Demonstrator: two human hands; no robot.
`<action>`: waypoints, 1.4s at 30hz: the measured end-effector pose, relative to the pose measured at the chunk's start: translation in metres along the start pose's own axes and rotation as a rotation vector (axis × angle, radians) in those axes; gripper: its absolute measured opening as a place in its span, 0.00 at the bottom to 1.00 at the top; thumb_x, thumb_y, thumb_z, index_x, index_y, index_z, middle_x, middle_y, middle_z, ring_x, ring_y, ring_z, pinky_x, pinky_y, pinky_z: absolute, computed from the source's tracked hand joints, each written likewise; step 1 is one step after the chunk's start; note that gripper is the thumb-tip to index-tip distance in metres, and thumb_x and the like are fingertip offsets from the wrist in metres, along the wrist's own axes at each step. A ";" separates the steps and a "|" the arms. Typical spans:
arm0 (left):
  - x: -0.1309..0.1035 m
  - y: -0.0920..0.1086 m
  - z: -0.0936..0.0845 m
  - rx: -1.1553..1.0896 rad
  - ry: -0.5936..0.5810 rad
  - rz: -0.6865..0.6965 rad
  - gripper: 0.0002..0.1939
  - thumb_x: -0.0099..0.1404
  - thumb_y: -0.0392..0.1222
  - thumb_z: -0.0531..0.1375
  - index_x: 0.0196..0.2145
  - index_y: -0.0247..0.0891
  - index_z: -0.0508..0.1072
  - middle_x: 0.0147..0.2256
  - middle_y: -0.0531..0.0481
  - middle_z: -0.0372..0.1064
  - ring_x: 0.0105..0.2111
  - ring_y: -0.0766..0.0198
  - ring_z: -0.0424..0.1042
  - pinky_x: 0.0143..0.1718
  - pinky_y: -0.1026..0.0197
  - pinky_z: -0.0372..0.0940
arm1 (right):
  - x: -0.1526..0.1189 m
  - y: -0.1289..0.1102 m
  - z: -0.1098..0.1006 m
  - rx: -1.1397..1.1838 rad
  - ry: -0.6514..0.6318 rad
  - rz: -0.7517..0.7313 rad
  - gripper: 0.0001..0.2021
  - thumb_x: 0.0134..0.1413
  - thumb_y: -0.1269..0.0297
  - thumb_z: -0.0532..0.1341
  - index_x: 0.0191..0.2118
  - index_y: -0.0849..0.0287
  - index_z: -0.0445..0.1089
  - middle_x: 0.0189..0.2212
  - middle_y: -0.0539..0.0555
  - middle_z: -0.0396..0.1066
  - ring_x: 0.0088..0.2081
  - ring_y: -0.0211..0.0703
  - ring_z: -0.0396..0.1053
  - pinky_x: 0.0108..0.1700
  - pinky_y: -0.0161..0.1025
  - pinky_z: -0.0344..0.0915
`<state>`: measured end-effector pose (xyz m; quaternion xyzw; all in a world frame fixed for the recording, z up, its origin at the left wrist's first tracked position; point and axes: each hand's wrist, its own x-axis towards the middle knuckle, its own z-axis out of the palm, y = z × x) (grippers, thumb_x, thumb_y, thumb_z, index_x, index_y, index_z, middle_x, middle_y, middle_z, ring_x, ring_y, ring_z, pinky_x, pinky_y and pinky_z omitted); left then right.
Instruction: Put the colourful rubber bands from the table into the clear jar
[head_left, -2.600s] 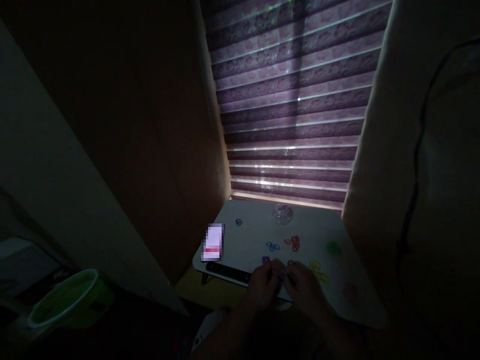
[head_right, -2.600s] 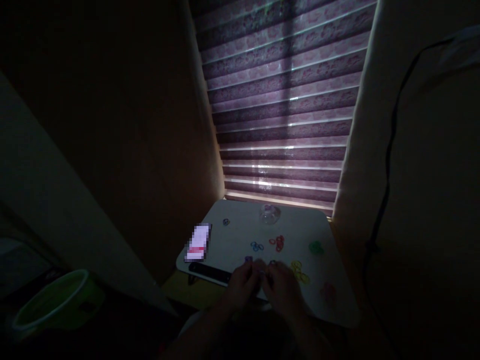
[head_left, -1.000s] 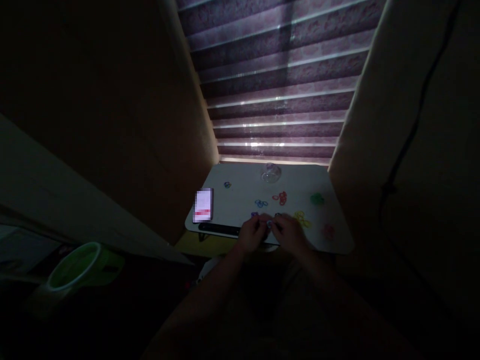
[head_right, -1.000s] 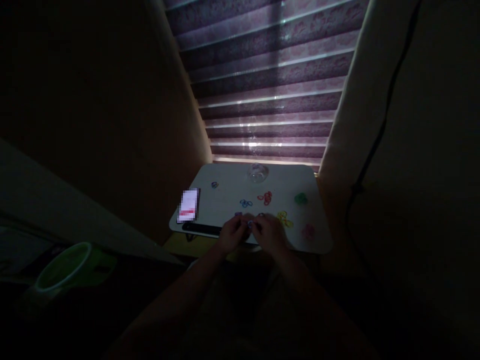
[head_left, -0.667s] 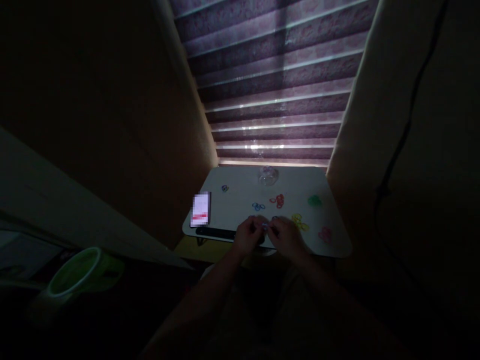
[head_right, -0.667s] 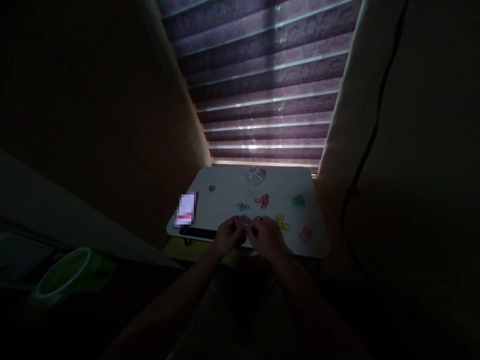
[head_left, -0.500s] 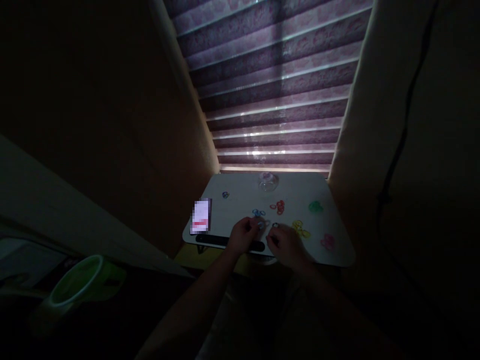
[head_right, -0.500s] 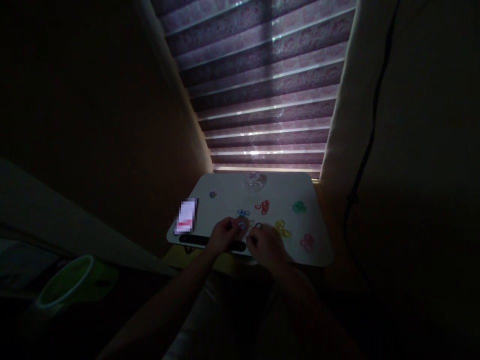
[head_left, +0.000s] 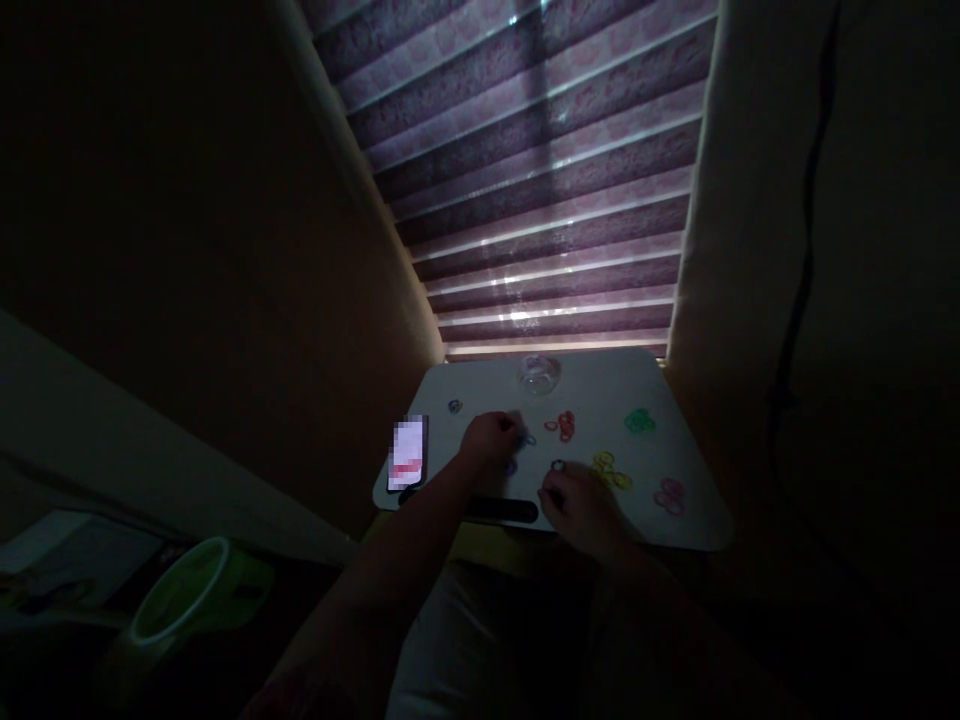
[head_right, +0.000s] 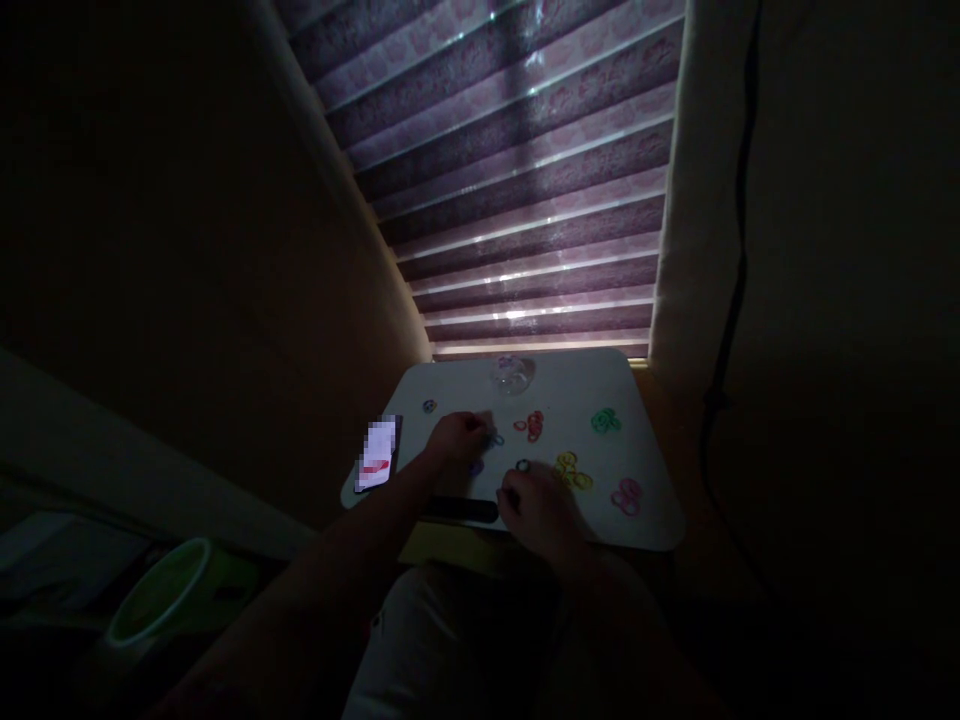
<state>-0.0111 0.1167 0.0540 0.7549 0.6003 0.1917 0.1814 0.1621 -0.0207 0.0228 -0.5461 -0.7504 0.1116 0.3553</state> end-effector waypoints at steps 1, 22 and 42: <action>0.001 -0.002 -0.003 0.023 -0.002 -0.002 0.10 0.63 0.43 0.61 0.38 0.38 0.82 0.38 0.44 0.81 0.37 0.57 0.78 0.37 0.61 0.65 | 0.000 0.000 0.000 -0.002 0.003 -0.003 0.08 0.57 0.65 0.58 0.28 0.57 0.68 0.27 0.52 0.67 0.33 0.42 0.64 0.36 0.38 0.53; 0.037 -0.086 -0.062 0.395 0.091 -0.140 0.19 0.69 0.48 0.56 0.53 0.44 0.77 0.49 0.39 0.76 0.48 0.51 0.75 0.51 0.56 0.65 | 0.000 0.003 0.004 0.016 -0.032 0.003 0.08 0.56 0.67 0.57 0.26 0.56 0.66 0.27 0.52 0.67 0.32 0.42 0.64 0.36 0.38 0.54; -0.023 -0.074 -0.071 -0.268 0.246 -0.110 0.12 0.64 0.47 0.61 0.36 0.35 0.75 0.31 0.49 0.77 0.31 0.64 0.73 0.33 0.64 0.65 | 0.001 0.010 0.008 -0.021 -0.019 -0.022 0.11 0.59 0.65 0.55 0.25 0.57 0.65 0.27 0.52 0.67 0.32 0.42 0.64 0.35 0.38 0.56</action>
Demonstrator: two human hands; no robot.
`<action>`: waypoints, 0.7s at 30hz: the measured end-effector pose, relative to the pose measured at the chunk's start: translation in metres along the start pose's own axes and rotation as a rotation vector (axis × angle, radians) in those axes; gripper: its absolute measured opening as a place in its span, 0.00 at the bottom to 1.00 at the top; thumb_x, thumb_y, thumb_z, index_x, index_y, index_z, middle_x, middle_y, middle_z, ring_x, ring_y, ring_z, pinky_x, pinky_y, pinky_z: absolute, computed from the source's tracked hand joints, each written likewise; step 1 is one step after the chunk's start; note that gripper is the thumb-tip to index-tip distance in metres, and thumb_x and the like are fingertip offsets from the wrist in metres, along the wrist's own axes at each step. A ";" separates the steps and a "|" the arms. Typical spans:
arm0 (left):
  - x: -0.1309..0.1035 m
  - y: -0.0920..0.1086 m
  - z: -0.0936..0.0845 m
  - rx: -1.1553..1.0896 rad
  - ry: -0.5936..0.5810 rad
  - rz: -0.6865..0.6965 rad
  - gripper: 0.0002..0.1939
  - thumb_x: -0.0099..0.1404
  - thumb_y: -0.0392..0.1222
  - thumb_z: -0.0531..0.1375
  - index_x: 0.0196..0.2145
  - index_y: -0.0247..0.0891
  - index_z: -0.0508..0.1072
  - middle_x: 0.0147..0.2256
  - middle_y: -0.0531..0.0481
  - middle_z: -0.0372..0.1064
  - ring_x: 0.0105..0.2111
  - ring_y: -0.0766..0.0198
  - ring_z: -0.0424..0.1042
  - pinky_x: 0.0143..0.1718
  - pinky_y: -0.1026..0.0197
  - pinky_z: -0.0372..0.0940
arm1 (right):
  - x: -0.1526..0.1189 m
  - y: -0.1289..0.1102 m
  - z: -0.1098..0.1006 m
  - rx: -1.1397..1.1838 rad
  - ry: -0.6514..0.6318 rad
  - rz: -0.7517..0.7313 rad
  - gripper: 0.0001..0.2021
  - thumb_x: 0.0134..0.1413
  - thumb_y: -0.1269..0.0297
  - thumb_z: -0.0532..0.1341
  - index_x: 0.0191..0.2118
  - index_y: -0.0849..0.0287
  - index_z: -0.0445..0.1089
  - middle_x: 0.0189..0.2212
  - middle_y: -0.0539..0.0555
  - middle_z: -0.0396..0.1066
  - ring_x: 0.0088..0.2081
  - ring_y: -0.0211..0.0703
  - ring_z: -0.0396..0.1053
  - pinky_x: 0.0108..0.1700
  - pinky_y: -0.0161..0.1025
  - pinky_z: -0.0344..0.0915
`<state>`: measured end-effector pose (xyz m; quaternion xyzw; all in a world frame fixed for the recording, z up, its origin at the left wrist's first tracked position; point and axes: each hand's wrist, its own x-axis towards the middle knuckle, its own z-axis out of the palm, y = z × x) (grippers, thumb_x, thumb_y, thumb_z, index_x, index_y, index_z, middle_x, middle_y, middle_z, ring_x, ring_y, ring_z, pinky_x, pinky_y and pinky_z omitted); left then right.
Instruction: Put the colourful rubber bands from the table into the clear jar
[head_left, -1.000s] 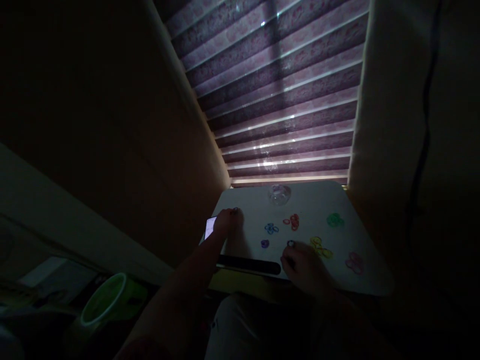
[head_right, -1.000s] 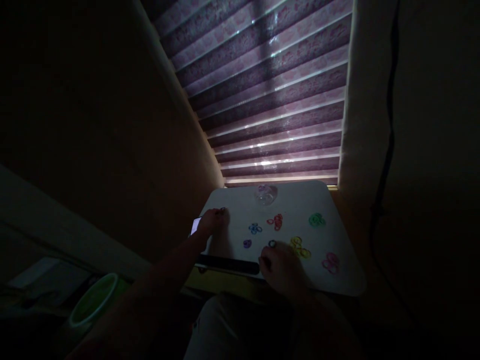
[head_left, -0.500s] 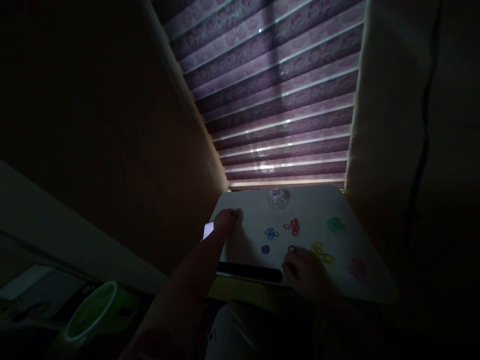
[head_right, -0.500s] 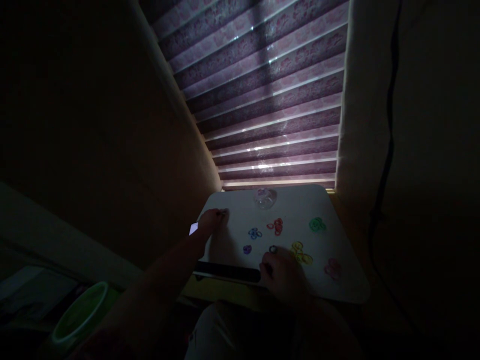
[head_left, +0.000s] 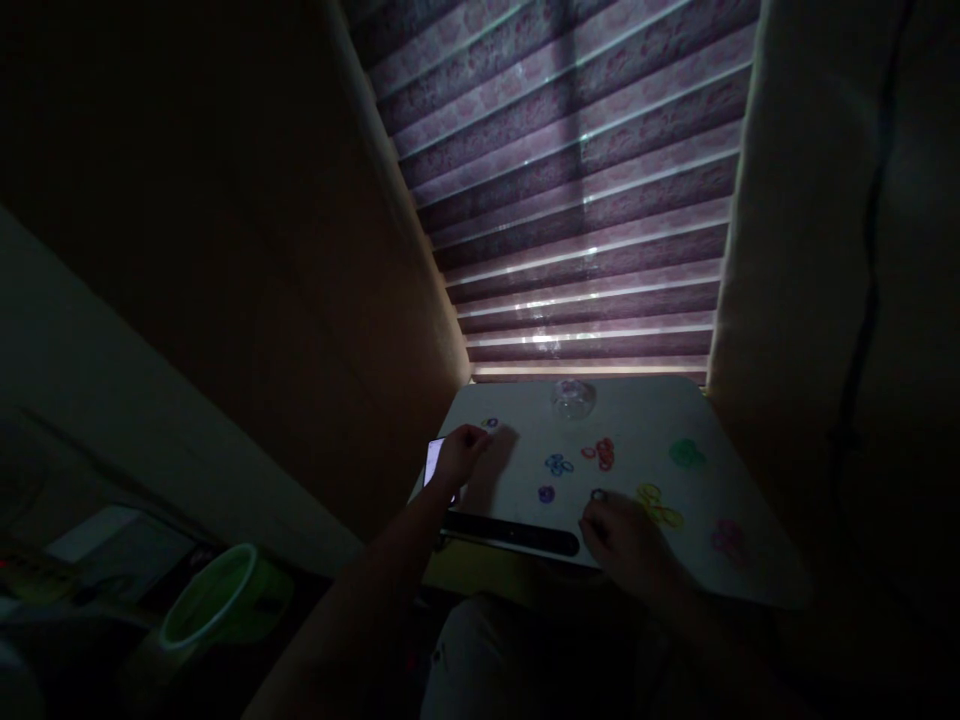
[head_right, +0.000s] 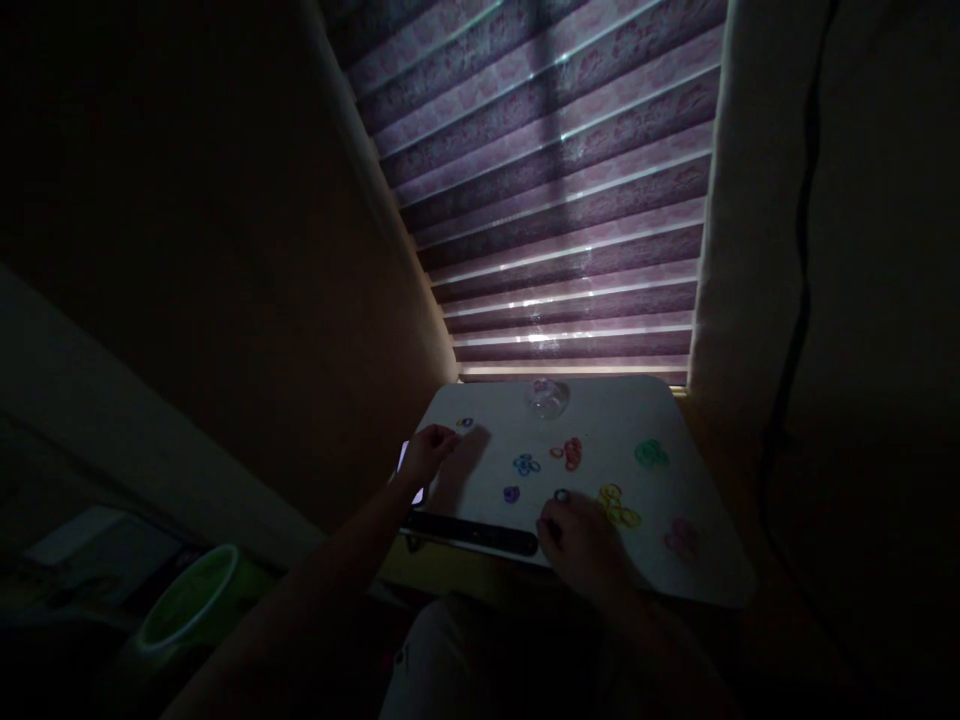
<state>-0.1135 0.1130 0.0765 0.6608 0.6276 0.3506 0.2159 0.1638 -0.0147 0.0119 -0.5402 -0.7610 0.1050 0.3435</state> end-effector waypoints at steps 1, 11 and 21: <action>-0.012 0.002 0.005 -0.027 -0.012 0.009 0.12 0.63 0.48 0.61 0.36 0.36 0.75 0.30 0.50 0.76 0.30 0.64 0.73 0.33 0.64 0.66 | 0.000 0.000 0.000 0.001 0.004 -0.006 0.10 0.59 0.65 0.55 0.26 0.57 0.65 0.27 0.52 0.66 0.32 0.42 0.64 0.36 0.38 0.56; -0.107 0.025 0.081 -0.494 -0.341 0.158 0.14 0.57 0.49 0.68 0.29 0.36 0.71 0.28 0.53 0.71 0.30 0.66 0.68 0.35 0.64 0.62 | -0.001 0.004 0.001 0.070 -0.007 -0.034 0.09 0.60 0.64 0.56 0.30 0.56 0.69 0.29 0.52 0.69 0.34 0.43 0.65 0.37 0.38 0.57; -0.125 0.027 0.106 -0.530 -0.304 0.049 0.15 0.55 0.51 0.68 0.29 0.37 0.71 0.26 0.52 0.71 0.27 0.65 0.68 0.30 0.64 0.63 | -0.001 0.008 0.003 0.047 -0.026 -0.054 0.07 0.58 0.65 0.56 0.30 0.56 0.68 0.28 0.51 0.68 0.33 0.43 0.65 0.36 0.37 0.56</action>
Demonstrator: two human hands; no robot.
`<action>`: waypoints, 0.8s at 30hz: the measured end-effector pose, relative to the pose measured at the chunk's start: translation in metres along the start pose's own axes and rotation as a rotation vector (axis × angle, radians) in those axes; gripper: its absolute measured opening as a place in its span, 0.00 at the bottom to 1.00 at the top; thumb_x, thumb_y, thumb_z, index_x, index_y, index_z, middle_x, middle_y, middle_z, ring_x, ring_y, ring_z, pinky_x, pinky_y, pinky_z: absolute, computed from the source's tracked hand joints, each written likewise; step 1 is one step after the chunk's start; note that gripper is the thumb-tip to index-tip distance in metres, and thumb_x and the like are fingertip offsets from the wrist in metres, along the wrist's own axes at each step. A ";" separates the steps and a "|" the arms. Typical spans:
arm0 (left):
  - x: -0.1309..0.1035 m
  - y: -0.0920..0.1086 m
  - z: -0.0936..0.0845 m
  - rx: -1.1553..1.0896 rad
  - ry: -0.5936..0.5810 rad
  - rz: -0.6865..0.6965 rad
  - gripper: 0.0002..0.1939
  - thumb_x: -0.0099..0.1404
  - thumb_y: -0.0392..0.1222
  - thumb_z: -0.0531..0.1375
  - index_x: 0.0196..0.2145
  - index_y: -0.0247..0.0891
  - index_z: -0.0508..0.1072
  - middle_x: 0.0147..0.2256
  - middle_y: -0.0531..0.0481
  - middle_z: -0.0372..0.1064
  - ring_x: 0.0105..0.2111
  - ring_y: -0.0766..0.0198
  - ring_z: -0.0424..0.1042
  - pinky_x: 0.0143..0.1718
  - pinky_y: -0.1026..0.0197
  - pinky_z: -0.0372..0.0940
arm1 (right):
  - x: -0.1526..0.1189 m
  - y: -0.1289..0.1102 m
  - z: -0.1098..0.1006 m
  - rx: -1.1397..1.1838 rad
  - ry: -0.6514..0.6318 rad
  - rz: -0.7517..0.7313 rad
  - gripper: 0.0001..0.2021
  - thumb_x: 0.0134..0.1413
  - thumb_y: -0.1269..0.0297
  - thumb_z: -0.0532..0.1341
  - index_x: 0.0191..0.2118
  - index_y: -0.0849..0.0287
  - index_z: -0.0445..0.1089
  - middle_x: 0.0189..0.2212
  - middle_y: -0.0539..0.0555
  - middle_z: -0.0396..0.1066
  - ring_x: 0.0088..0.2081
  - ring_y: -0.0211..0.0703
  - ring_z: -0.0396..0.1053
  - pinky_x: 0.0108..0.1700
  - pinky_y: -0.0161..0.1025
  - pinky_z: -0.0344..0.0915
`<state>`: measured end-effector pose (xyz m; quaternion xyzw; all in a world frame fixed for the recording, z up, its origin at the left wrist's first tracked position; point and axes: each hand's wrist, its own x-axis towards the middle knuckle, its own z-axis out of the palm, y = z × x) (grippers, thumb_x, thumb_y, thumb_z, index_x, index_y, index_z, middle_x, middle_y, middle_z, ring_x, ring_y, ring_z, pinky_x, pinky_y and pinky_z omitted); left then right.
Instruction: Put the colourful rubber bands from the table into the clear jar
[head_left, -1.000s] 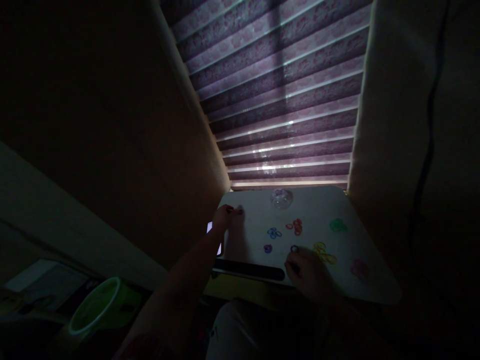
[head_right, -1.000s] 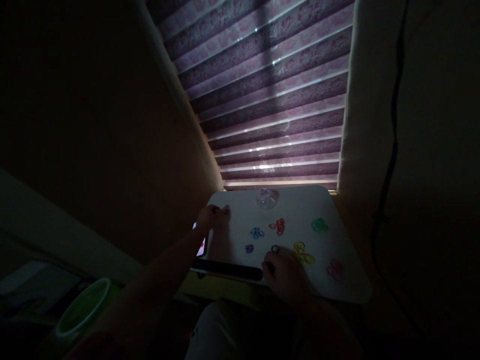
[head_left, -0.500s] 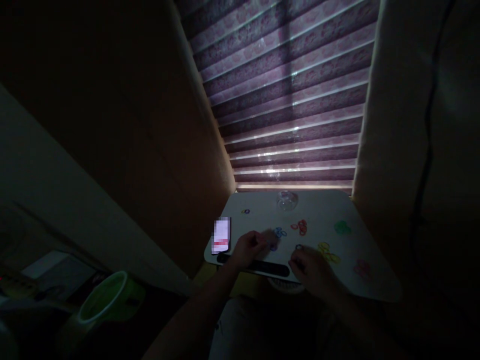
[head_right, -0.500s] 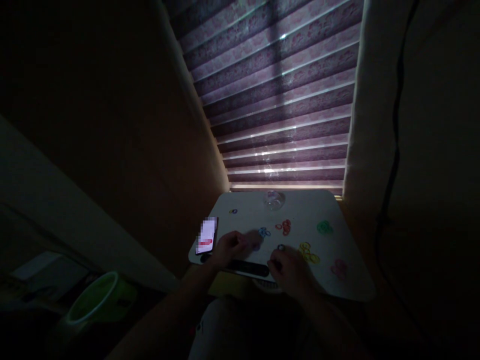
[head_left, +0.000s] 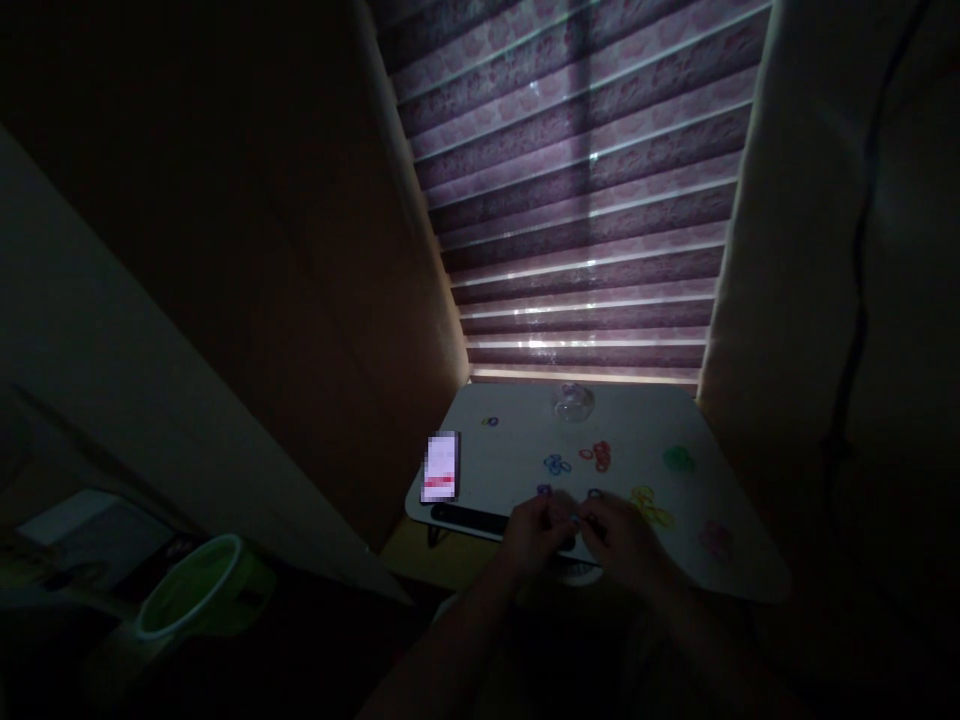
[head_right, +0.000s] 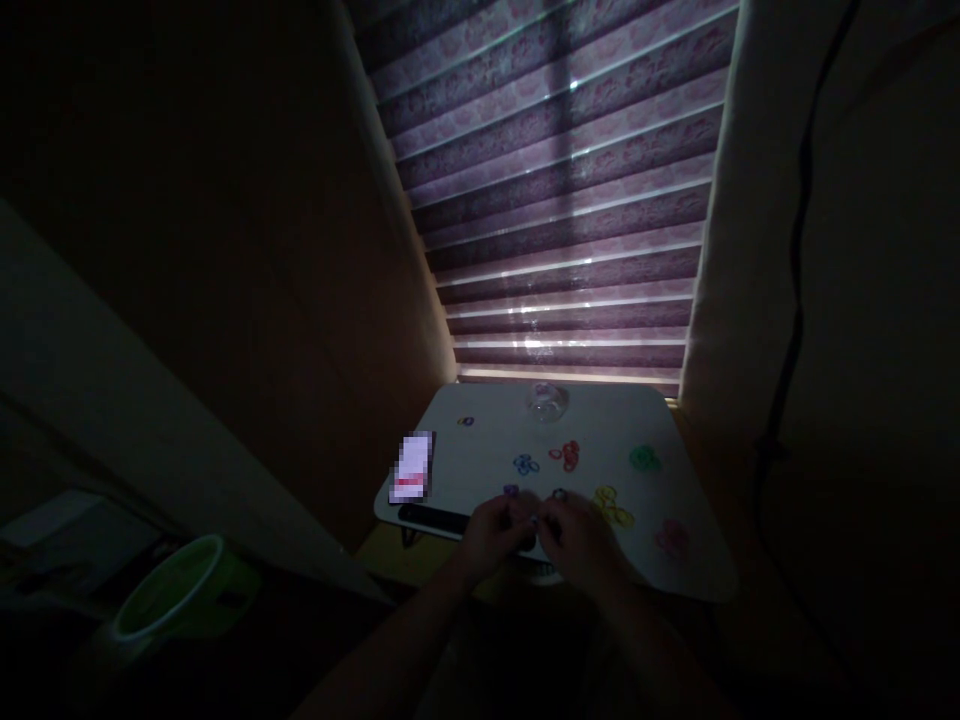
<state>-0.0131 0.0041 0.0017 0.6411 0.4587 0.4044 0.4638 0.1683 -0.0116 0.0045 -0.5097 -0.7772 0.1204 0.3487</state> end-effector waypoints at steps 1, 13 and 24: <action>0.001 0.000 0.000 0.013 -0.006 -0.013 0.15 0.55 0.51 0.68 0.29 0.38 0.70 0.26 0.52 0.72 0.26 0.65 0.69 0.30 0.64 0.63 | 0.000 0.000 0.000 0.001 -0.004 -0.003 0.07 0.57 0.65 0.56 0.30 0.56 0.68 0.28 0.51 0.68 0.33 0.43 0.65 0.36 0.37 0.56; 0.002 -0.003 -0.001 -0.018 -0.127 -0.005 0.12 0.60 0.49 0.64 0.31 0.39 0.69 0.26 0.51 0.74 0.27 0.63 0.73 0.30 0.63 0.66 | -0.001 0.000 0.002 -0.036 0.018 0.015 0.04 0.53 0.69 0.56 0.29 0.56 0.66 0.27 0.51 0.67 0.31 0.42 0.64 0.33 0.37 0.55; 0.004 -0.001 0.003 0.169 -0.044 0.009 0.05 0.61 0.41 0.62 0.31 0.39 0.70 0.27 0.51 0.75 0.27 0.63 0.73 0.30 0.64 0.64 | -0.003 0.000 0.001 -0.028 0.016 -0.021 0.05 0.55 0.68 0.57 0.28 0.56 0.66 0.27 0.51 0.67 0.31 0.42 0.65 0.34 0.37 0.56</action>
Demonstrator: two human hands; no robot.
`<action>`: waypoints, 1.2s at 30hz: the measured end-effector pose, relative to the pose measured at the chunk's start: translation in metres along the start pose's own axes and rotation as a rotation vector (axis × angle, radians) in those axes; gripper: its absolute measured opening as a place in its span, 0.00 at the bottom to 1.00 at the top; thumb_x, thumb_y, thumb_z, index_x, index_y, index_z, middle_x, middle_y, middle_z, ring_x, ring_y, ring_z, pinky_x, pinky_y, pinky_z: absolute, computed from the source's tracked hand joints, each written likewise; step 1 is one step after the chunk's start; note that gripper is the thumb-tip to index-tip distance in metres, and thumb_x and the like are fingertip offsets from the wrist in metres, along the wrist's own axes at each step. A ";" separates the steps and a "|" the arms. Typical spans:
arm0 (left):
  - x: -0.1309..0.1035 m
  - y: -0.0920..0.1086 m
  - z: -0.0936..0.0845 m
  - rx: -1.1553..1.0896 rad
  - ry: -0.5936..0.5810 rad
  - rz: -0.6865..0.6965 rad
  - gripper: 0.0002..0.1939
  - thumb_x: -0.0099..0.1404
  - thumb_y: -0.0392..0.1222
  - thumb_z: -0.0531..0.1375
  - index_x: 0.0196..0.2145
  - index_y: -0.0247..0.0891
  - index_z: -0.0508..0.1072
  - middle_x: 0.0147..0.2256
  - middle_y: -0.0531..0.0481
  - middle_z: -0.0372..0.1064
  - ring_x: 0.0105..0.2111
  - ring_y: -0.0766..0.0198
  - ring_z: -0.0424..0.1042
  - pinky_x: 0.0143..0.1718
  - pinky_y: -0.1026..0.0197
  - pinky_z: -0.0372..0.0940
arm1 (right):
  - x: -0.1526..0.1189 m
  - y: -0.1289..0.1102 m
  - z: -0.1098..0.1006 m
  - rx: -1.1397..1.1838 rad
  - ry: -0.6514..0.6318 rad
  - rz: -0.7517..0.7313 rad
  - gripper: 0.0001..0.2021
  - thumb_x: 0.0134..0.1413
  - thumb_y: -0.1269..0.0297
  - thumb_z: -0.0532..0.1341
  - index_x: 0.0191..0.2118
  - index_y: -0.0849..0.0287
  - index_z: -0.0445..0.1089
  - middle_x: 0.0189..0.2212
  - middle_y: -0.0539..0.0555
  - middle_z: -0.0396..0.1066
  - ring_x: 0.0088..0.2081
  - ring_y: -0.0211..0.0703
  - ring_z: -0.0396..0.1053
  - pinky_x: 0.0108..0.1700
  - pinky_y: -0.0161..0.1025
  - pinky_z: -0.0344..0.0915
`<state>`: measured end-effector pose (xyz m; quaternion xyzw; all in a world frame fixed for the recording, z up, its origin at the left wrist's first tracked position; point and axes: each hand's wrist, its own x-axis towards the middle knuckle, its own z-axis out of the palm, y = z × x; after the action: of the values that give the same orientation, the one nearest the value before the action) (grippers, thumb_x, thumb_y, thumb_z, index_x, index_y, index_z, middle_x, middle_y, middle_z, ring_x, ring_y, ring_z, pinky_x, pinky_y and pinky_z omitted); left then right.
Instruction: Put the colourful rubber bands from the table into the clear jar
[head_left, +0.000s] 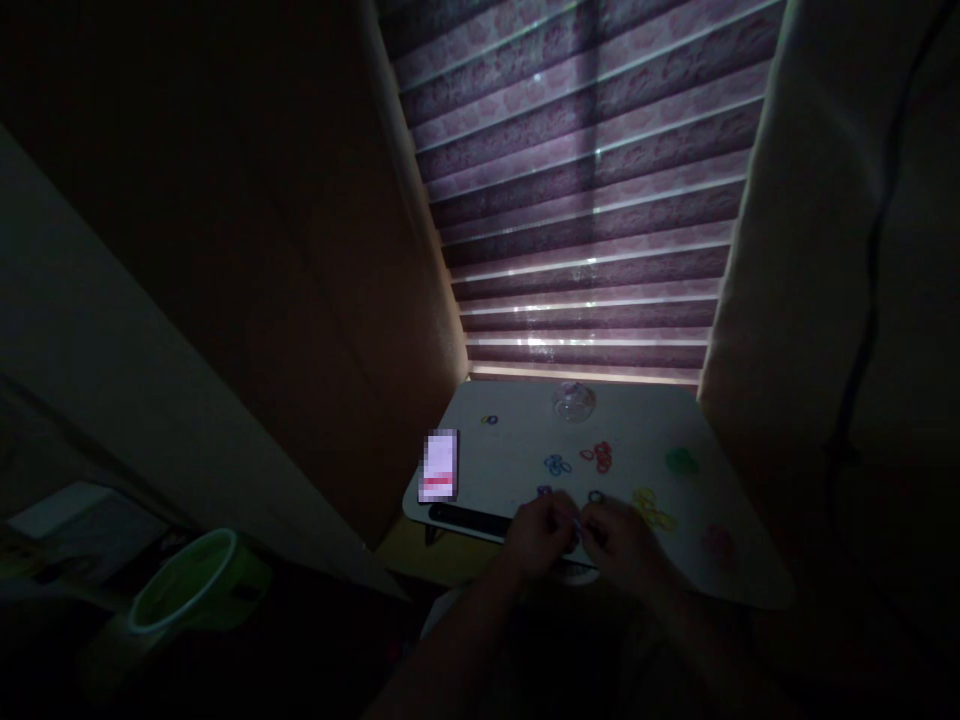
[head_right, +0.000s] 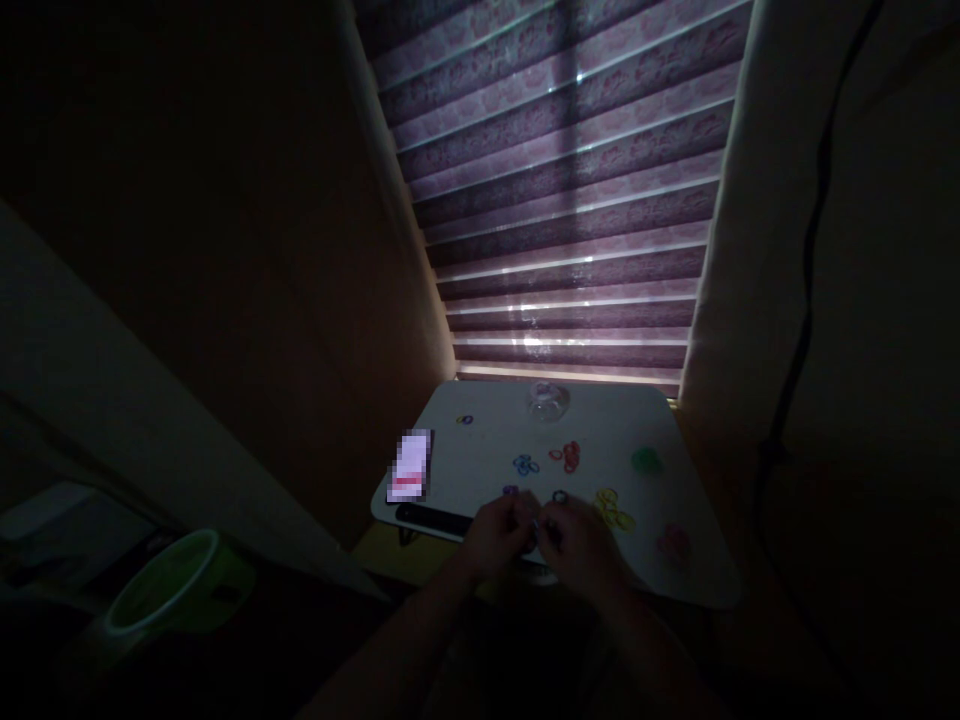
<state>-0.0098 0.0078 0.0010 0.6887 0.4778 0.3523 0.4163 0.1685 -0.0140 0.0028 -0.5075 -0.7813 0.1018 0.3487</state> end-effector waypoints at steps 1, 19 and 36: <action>-0.001 0.002 0.000 0.011 0.004 0.004 0.04 0.61 0.41 0.62 0.31 0.39 0.70 0.27 0.51 0.74 0.27 0.64 0.73 0.30 0.65 0.64 | 0.000 -0.001 -0.001 0.001 -0.004 0.004 0.06 0.54 0.68 0.57 0.28 0.56 0.66 0.27 0.51 0.67 0.31 0.42 0.65 0.34 0.37 0.56; -0.005 -0.004 -0.003 -0.181 -0.115 0.073 0.10 0.60 0.40 0.64 0.40 0.35 0.74 0.30 0.51 0.74 0.30 0.65 0.71 0.32 0.66 0.64 | 0.000 0.006 0.010 -0.040 0.028 0.042 0.09 0.59 0.65 0.56 0.27 0.56 0.65 0.28 0.53 0.68 0.31 0.42 0.64 0.34 0.36 0.56; -0.005 0.006 -0.006 -0.076 -0.061 0.077 0.05 0.63 0.40 0.61 0.32 0.36 0.72 0.28 0.51 0.73 0.29 0.66 0.70 0.32 0.66 0.64 | -0.002 0.004 0.006 0.014 0.009 0.017 0.05 0.54 0.67 0.59 0.28 0.56 0.65 0.28 0.51 0.68 0.32 0.42 0.64 0.34 0.36 0.56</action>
<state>-0.0145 0.0036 0.0081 0.7006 0.4244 0.3647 0.4427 0.1678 -0.0125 -0.0047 -0.5122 -0.7746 0.1082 0.3548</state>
